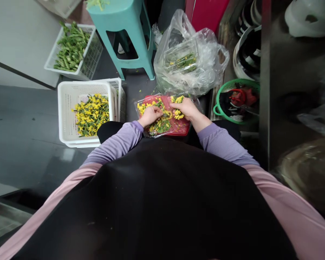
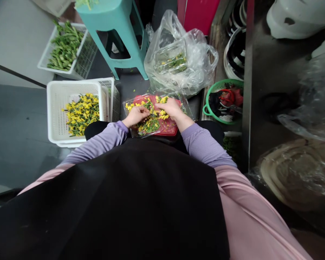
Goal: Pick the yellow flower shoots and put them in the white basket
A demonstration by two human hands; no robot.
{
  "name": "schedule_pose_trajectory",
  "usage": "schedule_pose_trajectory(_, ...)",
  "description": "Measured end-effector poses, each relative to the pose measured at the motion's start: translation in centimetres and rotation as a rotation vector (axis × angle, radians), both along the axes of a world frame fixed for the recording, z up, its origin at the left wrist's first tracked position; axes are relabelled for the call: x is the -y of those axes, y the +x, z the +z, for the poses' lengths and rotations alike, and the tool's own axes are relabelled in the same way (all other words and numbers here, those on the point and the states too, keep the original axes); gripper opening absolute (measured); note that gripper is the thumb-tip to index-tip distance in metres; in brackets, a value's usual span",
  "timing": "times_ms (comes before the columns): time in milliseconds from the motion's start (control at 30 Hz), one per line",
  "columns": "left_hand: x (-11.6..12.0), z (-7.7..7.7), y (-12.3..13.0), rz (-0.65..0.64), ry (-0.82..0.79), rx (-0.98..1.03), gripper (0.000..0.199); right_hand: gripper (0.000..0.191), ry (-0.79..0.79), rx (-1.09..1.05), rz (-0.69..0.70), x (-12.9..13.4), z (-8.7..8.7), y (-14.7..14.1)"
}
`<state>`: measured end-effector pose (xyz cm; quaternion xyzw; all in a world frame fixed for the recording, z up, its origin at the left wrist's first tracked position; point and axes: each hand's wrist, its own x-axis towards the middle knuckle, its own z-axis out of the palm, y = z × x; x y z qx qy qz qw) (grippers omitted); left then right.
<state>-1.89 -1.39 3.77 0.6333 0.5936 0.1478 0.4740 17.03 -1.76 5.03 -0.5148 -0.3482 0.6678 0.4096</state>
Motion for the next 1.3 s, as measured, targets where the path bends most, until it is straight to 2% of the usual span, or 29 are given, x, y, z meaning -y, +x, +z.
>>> schedule_pose_trajectory(67, 0.6, 1.4, -0.2, 0.190, -0.192, 0.228, 0.008, 0.023, 0.061, 0.164, 0.119, 0.3, -0.3, -0.3)
schedule_pose_trajectory(167, 1.5, 2.9, 0.0, 0.330, -0.337, 0.397, 0.010, 0.022, 0.102, 0.328, 0.303, 0.6, -0.1, -0.7)
schedule_pose_trajectory(300, 2.2, 4.0, 0.2, 0.393, -0.444, 0.487, 0.012, 0.023, 0.182, 0.386, 0.409, 0.8, 0.0, -1.0)
schedule_pose_trajectory(433, 2.0, 5.1, 0.0, 0.371, -0.392, 0.497, 0.011, 0.028, 0.251, 0.335, 0.437, 0.7, -0.2, -0.8)
schedule_pose_trajectory(533, 1.5, 5.5, -0.4, 0.243, -0.341, 0.510, 0.009, 0.031, 0.231, 0.220, 0.424, 0.6, 0.1, -0.4)
schedule_pose_trajectory(600, 1.3, 4.9, -0.7, 0.107, -0.317, 0.458, 0.007, 0.035, 0.174, 0.111, 0.359, 0.5, 0.6, 0.1)
schedule_pose_trajectory(667, 1.3, 3.5, -0.8, -0.058, -0.216, 0.275, 0.010, 0.038, 0.091, -0.003, 0.229, 0.3, 1.0, 0.6)
schedule_pose_trajectory(767, 1.8, 0.7, -0.3, -0.332, 0.096, -0.172, 0.020, 0.035, -0.035, -0.134, 0.045, -0.2, 1.3, 1.0)
schedule_pose_trajectory(833, 2.2, -0.9, 0.5, -0.513, 0.268, -0.419, 0.019, 0.034, -0.082, -0.174, -0.004, -0.5, 1.3, 1.0)
schedule_pose_trajectory(900, 2.6, -1.8, 1.2, -0.643, 0.338, -0.560, 0.022, 0.035, -0.087, -0.180, 0.002, -0.5, 1.3, 0.9)
schedule_pose_trajectory(933, 2.6, -2.1, 1.4, -0.665, 0.344, -0.602, 0.024, 0.036, -0.078, -0.167, 0.009, -0.4, 1.2, 0.8)
schedule_pose_trajectory(1000, 2.5, -2.3, 1.5, -0.614, 0.324, -0.636, 0.026, 0.037, -0.055, -0.103, 0.018, -0.2, 1.1, 0.8)
schedule_pose_trajectory(1067, 2.3, -2.2, 1.1, -0.487, 0.267, -0.583, 0.023, 0.034, -0.030, 0.014, 0.022, 0.0, 1.0, 0.8)
schedule_pose_trajectory(1167, 2.1, -1.5, 0.3, -0.268, 0.170, -0.351, 0.011, 0.027, 0.011, 0.223, 0.087, 0.2, 0.8, 0.8)
schedule_pose_trajectory(1300, 3.0, 0.2, 0.6, 0.011, -0.013, 0.017, 0.009, 0.022, 0.011, 0.468, 0.288, 0.7, 0.9, 0.0)
